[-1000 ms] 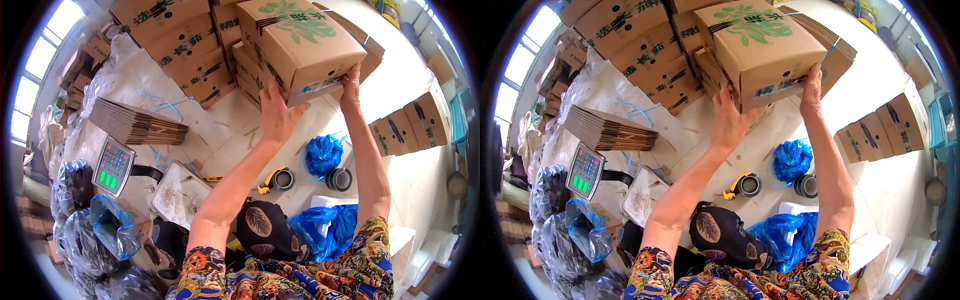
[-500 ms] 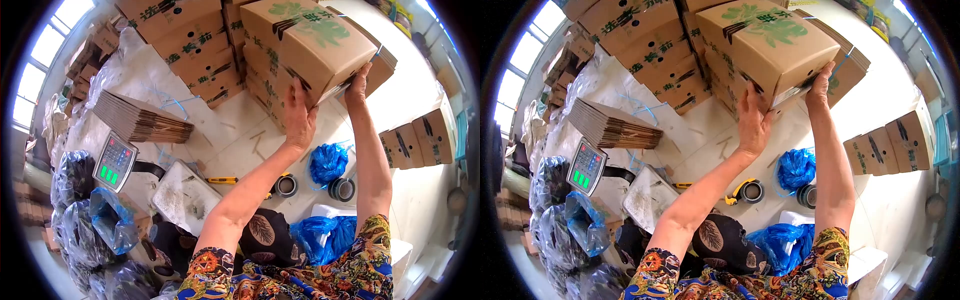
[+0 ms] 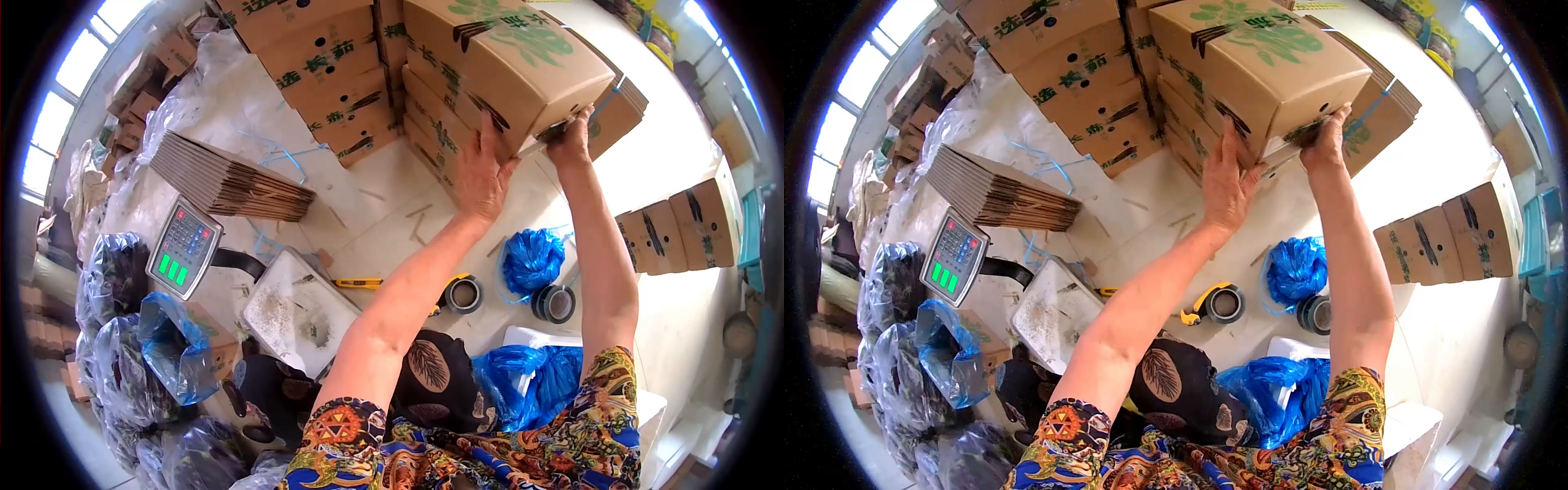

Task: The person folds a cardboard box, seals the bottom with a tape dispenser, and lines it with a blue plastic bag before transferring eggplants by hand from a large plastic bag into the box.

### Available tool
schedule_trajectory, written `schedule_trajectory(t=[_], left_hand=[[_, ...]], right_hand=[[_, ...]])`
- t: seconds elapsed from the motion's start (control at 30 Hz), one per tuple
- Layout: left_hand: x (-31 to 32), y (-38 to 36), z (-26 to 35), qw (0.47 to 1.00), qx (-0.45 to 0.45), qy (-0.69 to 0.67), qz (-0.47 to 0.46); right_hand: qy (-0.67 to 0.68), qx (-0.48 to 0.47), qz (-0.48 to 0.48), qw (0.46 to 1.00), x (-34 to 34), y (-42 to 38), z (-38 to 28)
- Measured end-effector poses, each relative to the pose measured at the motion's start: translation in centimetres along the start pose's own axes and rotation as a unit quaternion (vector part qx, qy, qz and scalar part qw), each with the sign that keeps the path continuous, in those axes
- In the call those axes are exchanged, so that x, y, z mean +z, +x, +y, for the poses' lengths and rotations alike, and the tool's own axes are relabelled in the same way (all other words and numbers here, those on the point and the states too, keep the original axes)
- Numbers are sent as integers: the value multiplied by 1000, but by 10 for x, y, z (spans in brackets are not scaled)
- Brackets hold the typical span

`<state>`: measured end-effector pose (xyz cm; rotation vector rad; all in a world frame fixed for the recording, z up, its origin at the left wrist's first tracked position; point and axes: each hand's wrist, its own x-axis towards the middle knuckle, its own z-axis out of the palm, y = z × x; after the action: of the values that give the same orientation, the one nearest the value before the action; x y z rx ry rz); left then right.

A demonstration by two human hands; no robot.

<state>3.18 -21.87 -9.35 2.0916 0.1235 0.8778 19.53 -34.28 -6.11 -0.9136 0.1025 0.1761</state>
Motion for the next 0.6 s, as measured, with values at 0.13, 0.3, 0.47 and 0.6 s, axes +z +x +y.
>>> schedule_trajectory(t=[0.13, 0.3, 0.47, 0.6], left_hand=[[3, 1, -4, 999, -14, -41, -11], [5, 1, -3, 999, -42, -2, 1], [3, -13, -33, 992, -71, -76, -68], [-56, -62, -58, 939, -180, -125, -266]], right_hand=[[5, -12, 6, 1000, 2, 1, 5], [-12, -6, 35, 999, -3, 7, 8], [-45, 23, 56, 997, -18, 10, 7], [-40, -34, 175, 983, -23, -28, 48]])
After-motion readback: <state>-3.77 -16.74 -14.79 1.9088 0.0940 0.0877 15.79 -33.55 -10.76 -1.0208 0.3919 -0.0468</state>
